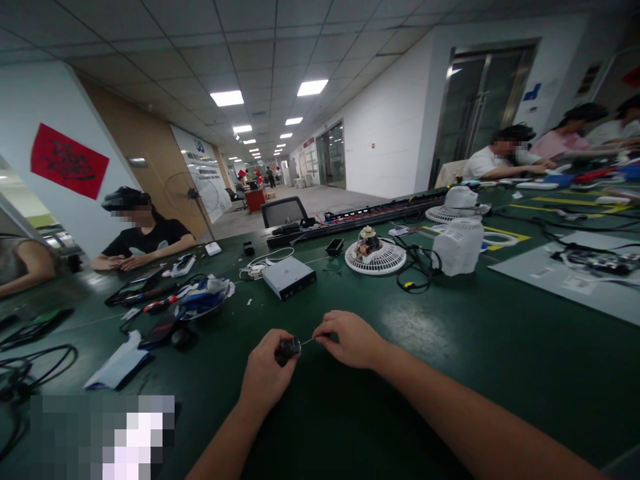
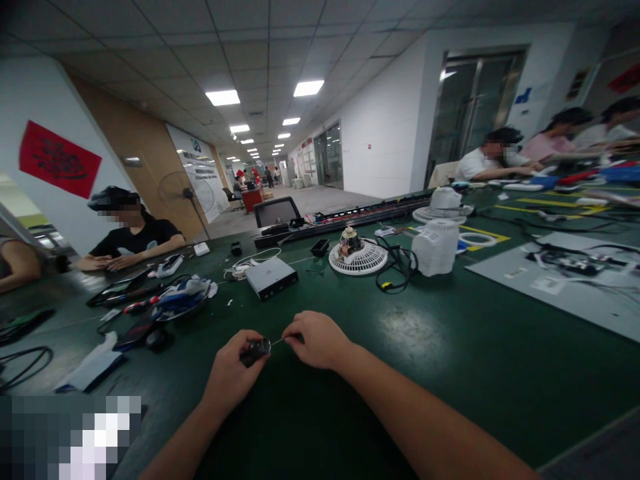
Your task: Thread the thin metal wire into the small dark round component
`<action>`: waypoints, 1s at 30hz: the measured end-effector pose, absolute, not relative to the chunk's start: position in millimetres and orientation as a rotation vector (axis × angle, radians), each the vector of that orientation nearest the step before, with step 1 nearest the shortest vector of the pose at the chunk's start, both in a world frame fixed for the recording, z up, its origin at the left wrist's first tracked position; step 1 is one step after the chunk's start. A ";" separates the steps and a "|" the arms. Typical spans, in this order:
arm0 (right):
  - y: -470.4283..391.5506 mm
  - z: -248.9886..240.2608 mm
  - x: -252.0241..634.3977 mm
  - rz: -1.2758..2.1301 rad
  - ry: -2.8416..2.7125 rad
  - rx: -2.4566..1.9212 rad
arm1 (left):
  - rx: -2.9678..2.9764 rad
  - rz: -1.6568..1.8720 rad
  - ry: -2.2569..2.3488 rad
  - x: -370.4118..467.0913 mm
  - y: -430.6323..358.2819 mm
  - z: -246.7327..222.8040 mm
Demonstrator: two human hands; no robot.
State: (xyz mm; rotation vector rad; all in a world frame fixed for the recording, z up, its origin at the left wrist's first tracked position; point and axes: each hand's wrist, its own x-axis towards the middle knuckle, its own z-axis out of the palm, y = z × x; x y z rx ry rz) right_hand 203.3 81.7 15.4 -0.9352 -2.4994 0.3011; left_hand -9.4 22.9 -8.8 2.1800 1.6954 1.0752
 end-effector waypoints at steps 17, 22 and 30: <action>70.7 21.4 197.5 0.178 -2.512 -1.061 | 2.193 1.084 1.681 -9.2 25.1 -10.1; 72.7 19.9 198.2 0.201 -2.539 -1.059 | 2.223 1.056 1.653 -8.7 24.2 -8.8; 73.8 17.1 197.0 0.167 -2.493 -1.240 | 2.212 1.004 1.727 -8.7 24.6 -8.5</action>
